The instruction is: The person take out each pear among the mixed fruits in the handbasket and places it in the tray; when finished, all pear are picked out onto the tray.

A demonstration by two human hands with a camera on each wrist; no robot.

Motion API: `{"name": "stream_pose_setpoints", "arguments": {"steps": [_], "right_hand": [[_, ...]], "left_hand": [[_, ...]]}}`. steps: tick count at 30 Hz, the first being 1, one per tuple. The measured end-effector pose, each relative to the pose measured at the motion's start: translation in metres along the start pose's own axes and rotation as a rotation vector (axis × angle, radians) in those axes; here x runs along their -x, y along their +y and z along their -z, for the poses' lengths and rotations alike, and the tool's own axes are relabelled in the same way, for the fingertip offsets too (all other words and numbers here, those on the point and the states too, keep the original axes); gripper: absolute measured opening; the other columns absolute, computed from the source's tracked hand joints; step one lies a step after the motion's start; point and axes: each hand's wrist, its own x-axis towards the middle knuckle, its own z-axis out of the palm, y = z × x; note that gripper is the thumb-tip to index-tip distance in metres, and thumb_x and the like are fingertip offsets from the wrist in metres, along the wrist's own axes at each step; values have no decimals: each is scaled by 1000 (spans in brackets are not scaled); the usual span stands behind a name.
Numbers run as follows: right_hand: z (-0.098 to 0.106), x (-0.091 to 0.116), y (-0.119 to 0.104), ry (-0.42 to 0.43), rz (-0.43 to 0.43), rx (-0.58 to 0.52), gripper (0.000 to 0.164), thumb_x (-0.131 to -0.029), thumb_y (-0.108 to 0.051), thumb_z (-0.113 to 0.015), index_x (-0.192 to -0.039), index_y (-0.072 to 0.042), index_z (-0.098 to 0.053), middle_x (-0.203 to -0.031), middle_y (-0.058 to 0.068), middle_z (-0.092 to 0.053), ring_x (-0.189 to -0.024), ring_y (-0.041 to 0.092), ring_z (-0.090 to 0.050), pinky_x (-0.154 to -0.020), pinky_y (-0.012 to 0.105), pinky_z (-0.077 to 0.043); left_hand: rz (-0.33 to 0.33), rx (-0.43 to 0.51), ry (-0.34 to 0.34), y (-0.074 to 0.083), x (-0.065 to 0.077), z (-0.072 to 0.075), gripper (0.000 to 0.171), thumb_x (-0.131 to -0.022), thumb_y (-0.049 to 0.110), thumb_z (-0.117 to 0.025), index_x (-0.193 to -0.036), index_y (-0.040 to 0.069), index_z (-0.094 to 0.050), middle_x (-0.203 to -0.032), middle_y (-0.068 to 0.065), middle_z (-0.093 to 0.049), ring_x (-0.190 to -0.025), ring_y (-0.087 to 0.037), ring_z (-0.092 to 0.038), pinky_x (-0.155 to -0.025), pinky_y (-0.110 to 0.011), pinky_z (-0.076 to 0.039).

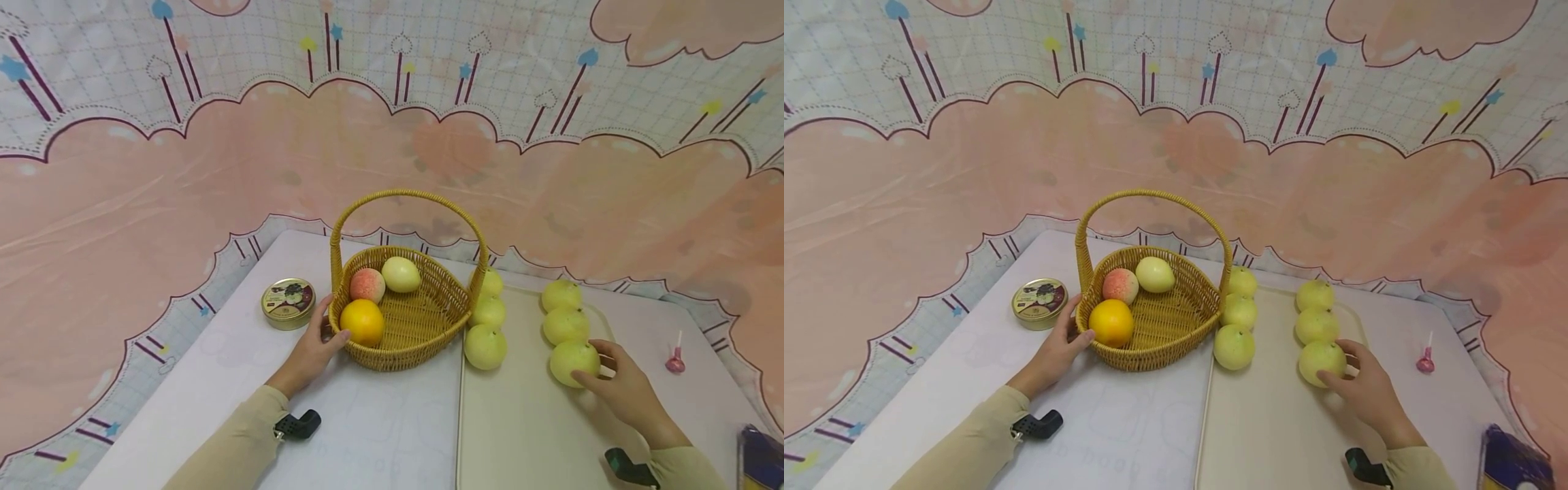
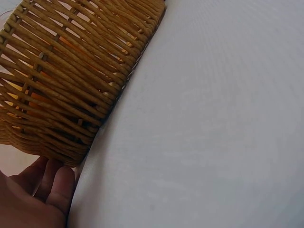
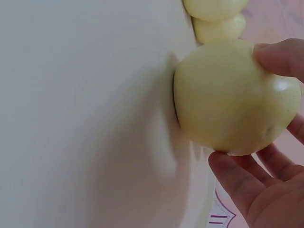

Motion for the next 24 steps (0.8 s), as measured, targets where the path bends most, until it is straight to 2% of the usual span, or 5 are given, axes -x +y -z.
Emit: {"name": "stream_pose_setpoints", "arguments": {"steps": [7,11,15,19,24], "right_hand": [[0,0,0,12,-13,22,70,-94,-25,-72,-141,12,-36,-139,36,-42,-121,52,-46,-75,9,-40],[0,-1,-1,3,-27,50,70,-96,-29,-69,-143,10,-37,-140,37,-42,-122,54,-46,-88,38,-50],[-1,-1,-2,5,-21,65,69,-97,-30,-68,-145,9,-37,-138,38,-44,-121,56,-46,-89,64,-44],[-2,-1,-2,31,-14,74,66,-95,-29,-70,-143,7,-41,-136,37,-48,-119,54,-48,-86,55,-47],[-4,0,-1,52,-27,47,66,-94,-28,-72,-142,7,-43,-137,35,-47,-121,50,-48,-78,19,-44]], "left_hand": [[-3,6,1,1,0,0,80,-101,28,-60,-161,19,-9,-147,-27,-39,-131,-38,-42,-110,-54,-33],[-5,6,0,1,1,0,79,-101,28,-60,-161,19,-9,-148,-28,-38,-132,-39,-42,-110,-54,-32],[-3,6,0,2,1,1,79,-101,28,-60,-161,19,-9,-148,-28,-38,-132,-39,-42,-110,-54,-32],[-3,11,2,2,1,0,79,-101,28,-60,-161,19,-10,-148,-28,-38,-131,-39,-42,-110,-54,-33],[-4,10,5,2,0,0,79,-101,28,-61,-161,19,-11,-147,-28,-39,-130,-39,-43,-110,-54,-33]]}}
